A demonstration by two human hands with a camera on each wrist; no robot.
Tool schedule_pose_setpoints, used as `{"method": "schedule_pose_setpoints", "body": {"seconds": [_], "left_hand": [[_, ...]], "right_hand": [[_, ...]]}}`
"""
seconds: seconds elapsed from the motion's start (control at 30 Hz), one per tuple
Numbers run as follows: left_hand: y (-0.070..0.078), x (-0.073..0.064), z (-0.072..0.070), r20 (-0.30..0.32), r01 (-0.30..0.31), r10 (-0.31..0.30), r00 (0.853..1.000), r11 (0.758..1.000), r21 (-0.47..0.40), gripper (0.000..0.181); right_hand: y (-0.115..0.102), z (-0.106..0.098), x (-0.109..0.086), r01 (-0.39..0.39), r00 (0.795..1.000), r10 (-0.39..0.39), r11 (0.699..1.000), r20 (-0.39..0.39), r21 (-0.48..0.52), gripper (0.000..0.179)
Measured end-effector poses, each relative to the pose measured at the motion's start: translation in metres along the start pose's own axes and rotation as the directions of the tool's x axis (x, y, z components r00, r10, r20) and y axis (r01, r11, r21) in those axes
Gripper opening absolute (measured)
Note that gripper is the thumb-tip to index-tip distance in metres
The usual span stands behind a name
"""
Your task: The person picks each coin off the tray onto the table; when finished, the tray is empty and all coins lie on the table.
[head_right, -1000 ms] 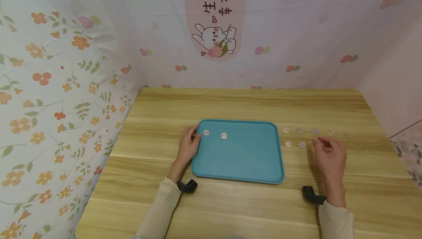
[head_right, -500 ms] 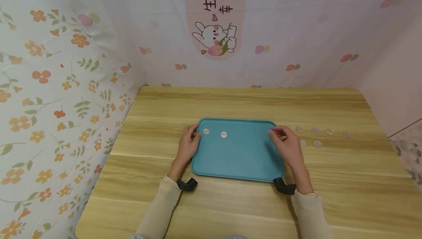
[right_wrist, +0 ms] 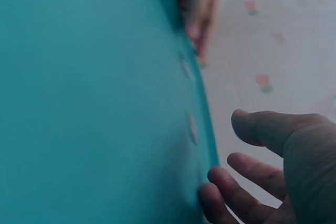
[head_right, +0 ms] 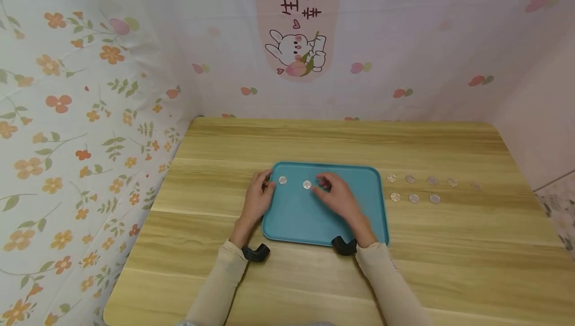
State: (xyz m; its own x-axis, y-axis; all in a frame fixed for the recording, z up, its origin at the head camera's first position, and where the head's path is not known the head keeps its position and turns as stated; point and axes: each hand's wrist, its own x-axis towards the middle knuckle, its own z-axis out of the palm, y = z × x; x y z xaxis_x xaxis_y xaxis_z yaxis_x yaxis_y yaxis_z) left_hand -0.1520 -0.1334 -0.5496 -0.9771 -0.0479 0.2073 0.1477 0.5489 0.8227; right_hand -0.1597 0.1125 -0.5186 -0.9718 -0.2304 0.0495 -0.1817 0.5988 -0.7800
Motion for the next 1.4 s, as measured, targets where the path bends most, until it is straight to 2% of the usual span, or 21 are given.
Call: {"method": "schedule_pose_setpoints", "body": {"seconds": [0.17,0.3,0.4,0.5,0.77,0.87,0.93,1.03,1.1,1.2,1.4], "left_hand": [[0.001,0.001,0.001,-0.008,-0.008,0.008,1.000,1.000,0.003,0.039],[0.002,0.002,0.000,-0.012,-0.014,0.014,1.000,1.000,0.009,0.039],[0.003,0.002,0.000,-0.008,-0.009,0.009,1.000,1.000,0.010,0.039],[0.003,0.002,0.000,-0.004,-0.004,0.004,1.000,1.000,0.009,0.040],[0.003,0.001,0.001,-0.003,-0.017,0.017,1.000,1.000,0.003,0.039],[0.003,0.001,0.000,0.005,-0.011,0.011,1.000,1.000,0.003,0.040],[0.003,0.001,0.000,0.004,-0.009,0.009,1.000,1.000,0.000,0.040],[0.002,0.000,0.000,-0.003,-0.013,0.013,1.000,1.000,-0.004,0.040],[0.002,-0.001,0.001,-0.001,-0.015,0.015,1.000,1.000,-0.001,0.040],[0.001,-0.002,0.002,0.004,-0.011,0.011,1.000,1.000,0.008,0.040],[0.000,-0.001,0.000,0.003,-0.010,0.010,1.000,1.000,0.010,0.039]], "right_hand": [[-0.008,0.014,0.005,0.061,0.998,-0.064,0.990,-0.016,-0.125,0.038],[-0.014,0.021,0.009,0.084,0.995,-0.095,0.965,-0.034,-0.248,0.034],[-0.016,0.024,0.011,0.084,0.995,-0.097,0.952,-0.031,-0.294,0.030],[-0.016,0.026,0.012,0.076,0.996,-0.085,0.953,-0.019,-0.295,0.028],[-0.012,0.025,0.015,0.017,1.000,-0.014,0.975,0.015,-0.222,0.024],[-0.012,0.025,0.014,0.037,0.999,-0.034,0.972,0.017,-0.231,0.019],[-0.014,0.026,0.014,0.088,0.996,-0.085,0.964,0.024,-0.251,0.015],[-0.018,0.026,0.012,0.177,0.984,-0.169,0.936,0.054,-0.304,0.010],[-0.020,0.025,0.010,0.209,0.978,-0.194,0.918,0.077,-0.337,0.012],[-0.023,0.024,0.008,0.203,0.979,-0.177,0.905,0.104,-0.374,0.019],[-0.027,0.020,0.013,0.172,0.980,-0.118,0.906,0.159,-0.387,0.028]]}}
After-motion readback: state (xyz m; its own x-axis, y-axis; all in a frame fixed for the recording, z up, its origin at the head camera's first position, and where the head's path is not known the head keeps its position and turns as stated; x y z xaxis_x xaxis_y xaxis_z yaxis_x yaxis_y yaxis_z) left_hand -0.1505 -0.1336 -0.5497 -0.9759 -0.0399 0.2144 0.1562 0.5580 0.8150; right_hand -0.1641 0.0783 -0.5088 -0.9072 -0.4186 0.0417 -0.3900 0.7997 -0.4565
